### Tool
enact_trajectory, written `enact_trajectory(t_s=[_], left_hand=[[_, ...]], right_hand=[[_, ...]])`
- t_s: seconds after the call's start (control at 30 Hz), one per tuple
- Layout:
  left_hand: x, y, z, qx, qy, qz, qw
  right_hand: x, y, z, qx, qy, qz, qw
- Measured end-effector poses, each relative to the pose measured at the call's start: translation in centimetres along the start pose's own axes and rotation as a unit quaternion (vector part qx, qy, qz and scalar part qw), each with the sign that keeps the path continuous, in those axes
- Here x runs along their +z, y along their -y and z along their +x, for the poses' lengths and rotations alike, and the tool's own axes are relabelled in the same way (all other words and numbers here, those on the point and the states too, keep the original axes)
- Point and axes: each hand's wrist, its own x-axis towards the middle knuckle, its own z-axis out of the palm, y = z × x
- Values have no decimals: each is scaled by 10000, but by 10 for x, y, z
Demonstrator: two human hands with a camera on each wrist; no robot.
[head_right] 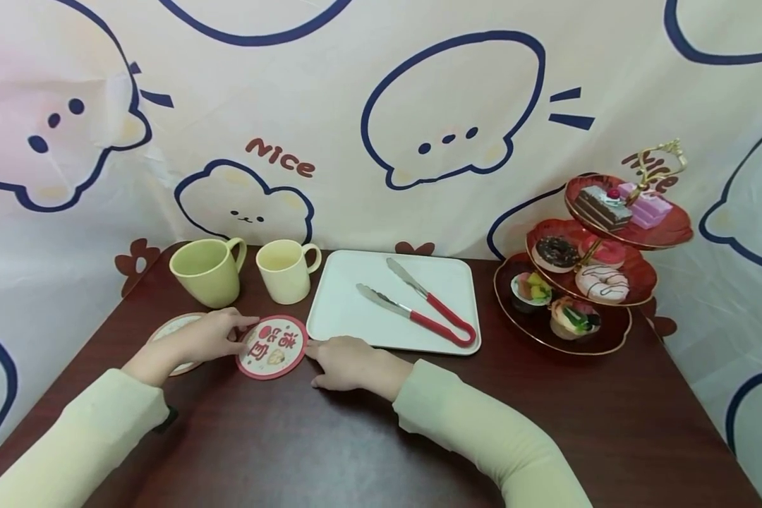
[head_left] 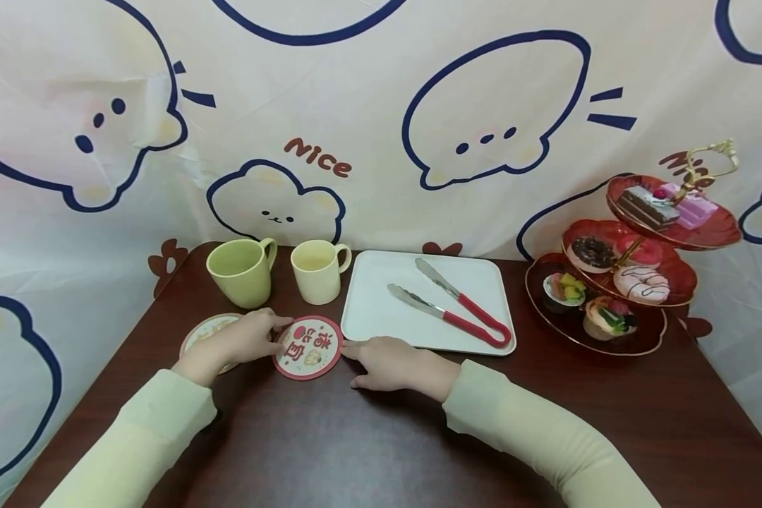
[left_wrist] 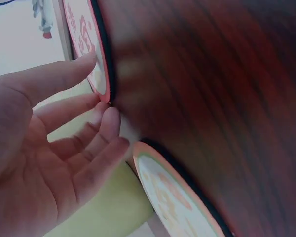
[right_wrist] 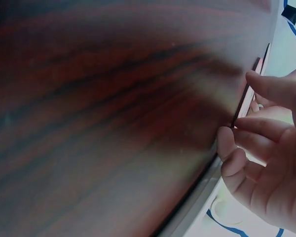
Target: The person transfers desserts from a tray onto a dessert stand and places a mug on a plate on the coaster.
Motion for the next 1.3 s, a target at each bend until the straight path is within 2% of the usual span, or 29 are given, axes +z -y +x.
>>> enact_trajectory(t_s=[0.23,0.47,0.6,0.77,0.9,1.0,1.17,1.3], left_hand=[[0,-7,-2,-351,471,-464,9972],[4,-14,-6,-18,579,-164,9982],[7,-22,-8,-74,662,-76,9977],[14,-32,-11,-38,738,-234,9970],[20,-40,-12,143,698,-370,9968],[23,-47,-10,301,641,-244,9972],[26,-60,-8,368,647,-71,9972],[35,-68,-7,523,601,32,9968]], right_hand=[[-5,-10,-8,-228,209,214,9993],[-4,-17,-20,-340,202,321,9987],[-1,-18,-27,-384,184,232,9988],[-2,-22,-35,-394,195,268,9987],[-2,-27,-44,-303,202,320,9988],[0,-31,-52,-269,168,337,9989],[2,-34,-61,-228,129,247,9994],[5,-40,-70,-330,-41,120,9994]])
